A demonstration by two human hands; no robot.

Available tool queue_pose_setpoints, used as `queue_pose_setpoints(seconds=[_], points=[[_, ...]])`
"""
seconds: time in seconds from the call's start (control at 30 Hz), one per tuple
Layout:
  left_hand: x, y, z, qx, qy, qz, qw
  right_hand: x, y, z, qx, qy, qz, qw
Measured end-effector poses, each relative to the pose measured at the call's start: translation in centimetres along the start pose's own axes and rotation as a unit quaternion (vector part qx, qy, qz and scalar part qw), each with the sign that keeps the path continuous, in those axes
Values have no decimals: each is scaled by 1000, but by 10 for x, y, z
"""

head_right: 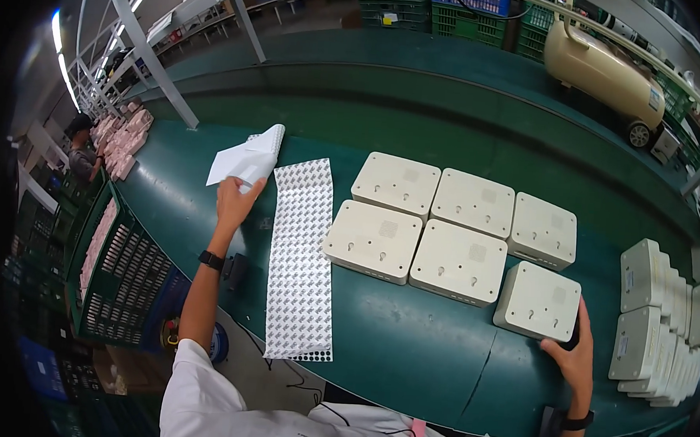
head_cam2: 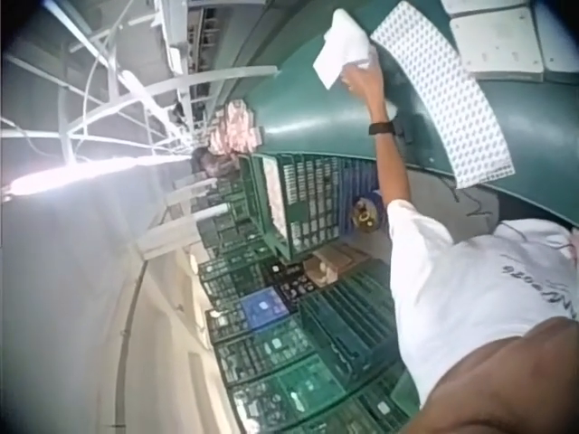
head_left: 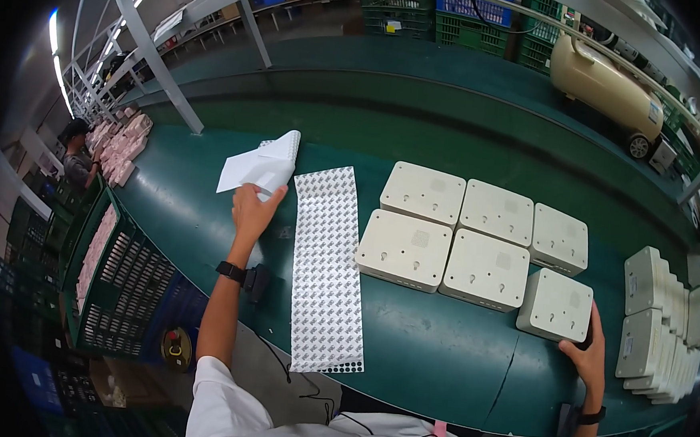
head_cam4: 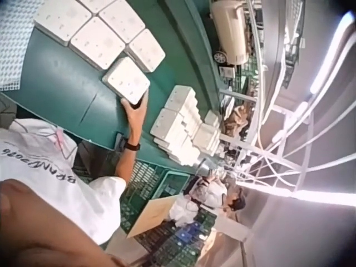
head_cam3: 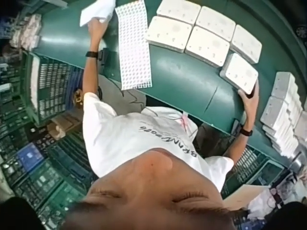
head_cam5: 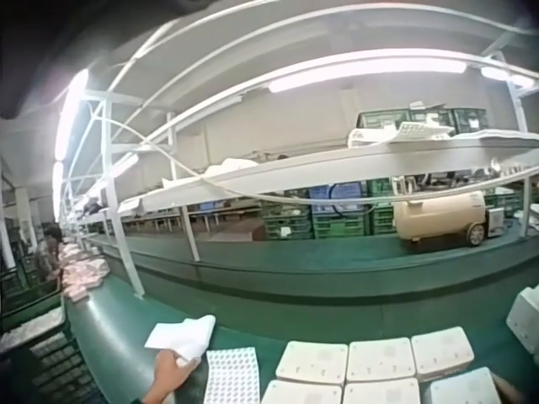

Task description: The person peels small white pads from a sheet and sticks them onto the back of electronic devices before placing them into a green crate. They then stick labels from a different sheet onto the devices and return them to the crate.

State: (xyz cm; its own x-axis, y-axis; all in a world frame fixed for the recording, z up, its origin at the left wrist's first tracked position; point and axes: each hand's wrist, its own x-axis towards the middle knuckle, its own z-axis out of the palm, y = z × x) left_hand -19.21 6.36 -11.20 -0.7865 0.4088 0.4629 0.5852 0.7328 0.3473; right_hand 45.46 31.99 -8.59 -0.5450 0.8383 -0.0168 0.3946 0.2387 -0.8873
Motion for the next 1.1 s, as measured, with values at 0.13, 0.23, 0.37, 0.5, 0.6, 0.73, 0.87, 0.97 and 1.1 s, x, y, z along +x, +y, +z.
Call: queue_pose_setpoints(seconds=[0.13,0.23,0.37,0.5,0.6,0.73,0.87,0.97,1.1], points=[[2,-6,11,-14,-14,-71,997,13,9,8,-15,31,-5,999],[10,-32,3,-58,14,-26,998,18,14,22,-84,54,-17,995],[-14,40,-73,-158,180,189,952,7,11,19,-139,101,-20,985],[-107,137,-114,0,98,478,873,-16,-40,7,-203,151,-45,966],[-168,196,-125,-8,-65,586,808,-44,-65,29,-156,123,-88,976],[-244,231,-109,-85,-220,603,762,-56,-94,145,359,-144,11,922],[-234,245,-103,-259,-345,548,716,-53,-48,149,359,-133,-4,924],[-198,255,-110,-377,-362,354,776,-33,-47,129,350,-171,25,921],[-180,256,-92,-509,-587,13,630,-7,-77,126,360,-253,120,890]])
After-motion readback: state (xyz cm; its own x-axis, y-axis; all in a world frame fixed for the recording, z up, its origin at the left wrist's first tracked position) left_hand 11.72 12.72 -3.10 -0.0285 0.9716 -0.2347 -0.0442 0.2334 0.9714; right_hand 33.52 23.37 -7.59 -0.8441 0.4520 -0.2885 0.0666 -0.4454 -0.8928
